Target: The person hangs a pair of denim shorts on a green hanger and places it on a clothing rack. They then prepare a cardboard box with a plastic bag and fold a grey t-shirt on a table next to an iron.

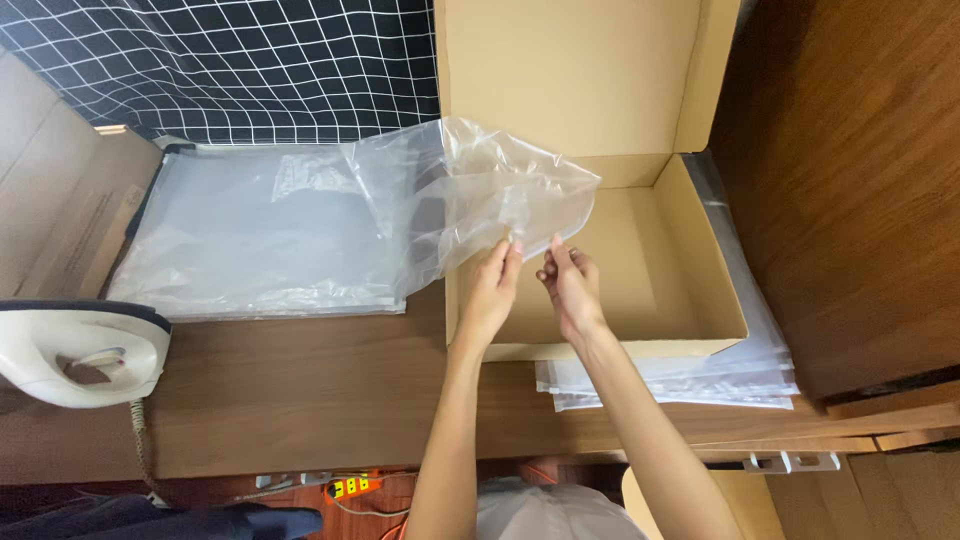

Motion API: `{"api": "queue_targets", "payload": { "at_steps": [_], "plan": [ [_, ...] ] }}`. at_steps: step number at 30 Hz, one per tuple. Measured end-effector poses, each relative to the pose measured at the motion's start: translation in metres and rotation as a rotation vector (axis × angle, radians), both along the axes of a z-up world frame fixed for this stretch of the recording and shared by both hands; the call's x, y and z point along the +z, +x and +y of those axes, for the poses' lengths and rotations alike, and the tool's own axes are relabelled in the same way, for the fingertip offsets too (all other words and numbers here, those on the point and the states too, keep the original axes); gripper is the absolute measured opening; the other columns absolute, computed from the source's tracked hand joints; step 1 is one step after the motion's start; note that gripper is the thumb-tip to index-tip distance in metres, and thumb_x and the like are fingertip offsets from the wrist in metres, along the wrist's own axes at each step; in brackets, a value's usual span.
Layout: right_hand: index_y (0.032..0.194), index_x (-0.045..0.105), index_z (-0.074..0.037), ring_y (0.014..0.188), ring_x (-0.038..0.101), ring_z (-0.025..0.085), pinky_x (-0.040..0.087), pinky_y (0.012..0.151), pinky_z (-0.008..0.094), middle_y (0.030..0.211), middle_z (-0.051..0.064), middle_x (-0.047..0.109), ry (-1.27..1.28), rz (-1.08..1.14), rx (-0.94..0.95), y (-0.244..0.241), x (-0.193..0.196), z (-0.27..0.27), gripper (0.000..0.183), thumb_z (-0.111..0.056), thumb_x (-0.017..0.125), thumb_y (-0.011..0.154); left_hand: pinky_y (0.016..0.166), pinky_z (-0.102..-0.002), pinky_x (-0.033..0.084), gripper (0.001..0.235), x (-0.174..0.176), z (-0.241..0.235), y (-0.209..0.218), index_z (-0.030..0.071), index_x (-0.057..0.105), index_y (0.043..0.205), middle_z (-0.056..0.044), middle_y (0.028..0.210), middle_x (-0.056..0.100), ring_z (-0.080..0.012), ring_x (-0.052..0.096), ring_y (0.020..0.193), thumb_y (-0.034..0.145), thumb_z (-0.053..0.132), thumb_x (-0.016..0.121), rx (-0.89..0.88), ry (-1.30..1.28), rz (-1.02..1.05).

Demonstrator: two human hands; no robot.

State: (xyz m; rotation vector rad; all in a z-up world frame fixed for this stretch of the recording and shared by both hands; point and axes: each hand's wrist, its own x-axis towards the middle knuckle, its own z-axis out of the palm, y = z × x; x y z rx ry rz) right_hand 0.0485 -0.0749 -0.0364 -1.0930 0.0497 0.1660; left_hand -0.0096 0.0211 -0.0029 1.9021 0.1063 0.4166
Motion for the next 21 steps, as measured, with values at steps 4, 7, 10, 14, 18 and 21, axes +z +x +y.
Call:
{"api": "queue_targets", "payload": {
  "at_steps": [4,7,10,14,18,21],
  "plan": [
    [0.074,0.049,-0.004,0.056,0.044,0.007,0.045,0.051,0.017,0.065,0.001,0.042,-0.034,0.055,-0.073,0.037,-0.020,0.001,0.017,-0.016,0.055,0.085,0.043,-0.021,0.040,0.028,-0.005,0.016,-0.007,0.012,0.047,0.067,0.000,0.041,0.040,-0.0094,0.044,0.041,0.092,0.021,0.040,0.080,-0.226,-0.047],
    [0.070,0.050,-0.004,0.051,0.046,0.006,0.047,0.050,0.020,0.061,0.000,0.045,-0.064,0.065,-0.094,0.082,-0.042,-0.007,0.016,-0.012,0.059,0.081,0.042,-0.020,0.038,0.027,-0.013,0.029,-0.013,0.012,0.048,0.071,0.003,0.044,0.037,-0.0076,0.040,0.042,0.094,0.023,0.038,0.131,-0.404,-0.089],
    [0.067,0.051,-0.005,0.048,0.047,0.005,0.048,0.049,0.020,0.058,-0.001,0.045,-0.133,0.063,-0.088,0.119,-0.051,-0.015,0.015,-0.010,0.059,0.079,0.043,-0.018,0.039,0.025,-0.015,0.038,-0.019,0.012,0.048,0.073,0.006,0.050,0.031,-0.0050,0.036,0.043,0.094,0.023,0.038,0.187,-0.548,-0.152],
    [0.079,0.049,0.003,0.046,0.046,0.011,0.047,0.043,0.024,0.061,0.005,0.044,-0.183,0.056,-0.239,0.177,-0.077,-0.031,0.014,-0.004,0.061,0.076,0.040,-0.018,0.035,0.029,-0.010,0.055,-0.035,0.013,0.042,0.066,0.006,0.049,0.026,-0.0050,0.031,0.040,0.093,0.023,0.041,0.306,-0.717,-0.261],
    [0.088,0.044,0.004,0.046,0.050,0.011,0.050,0.045,0.026,0.062,0.005,0.047,-0.218,0.078,-0.260,0.224,-0.112,-0.052,0.026,-0.004,0.065,0.074,0.039,-0.018,0.034,0.029,-0.010,0.062,-0.046,0.015,0.036,0.063,0.006,0.048,0.022,-0.0054,0.028,0.039,0.092,0.018,0.042,0.355,-0.787,-0.308],
    [0.094,0.040,0.003,0.047,0.050,0.010,0.050,0.046,0.024,0.064,0.004,0.047,-0.145,0.134,-0.291,0.216,-0.105,-0.055,0.033,-0.001,0.066,0.072,0.040,-0.018,0.034,0.031,-0.010,0.060,-0.050,0.015,0.035,0.062,0.006,0.049,0.021,-0.0053,0.028,0.040,0.092,0.019,0.041,0.362,-0.799,-0.330]
  ]
}}
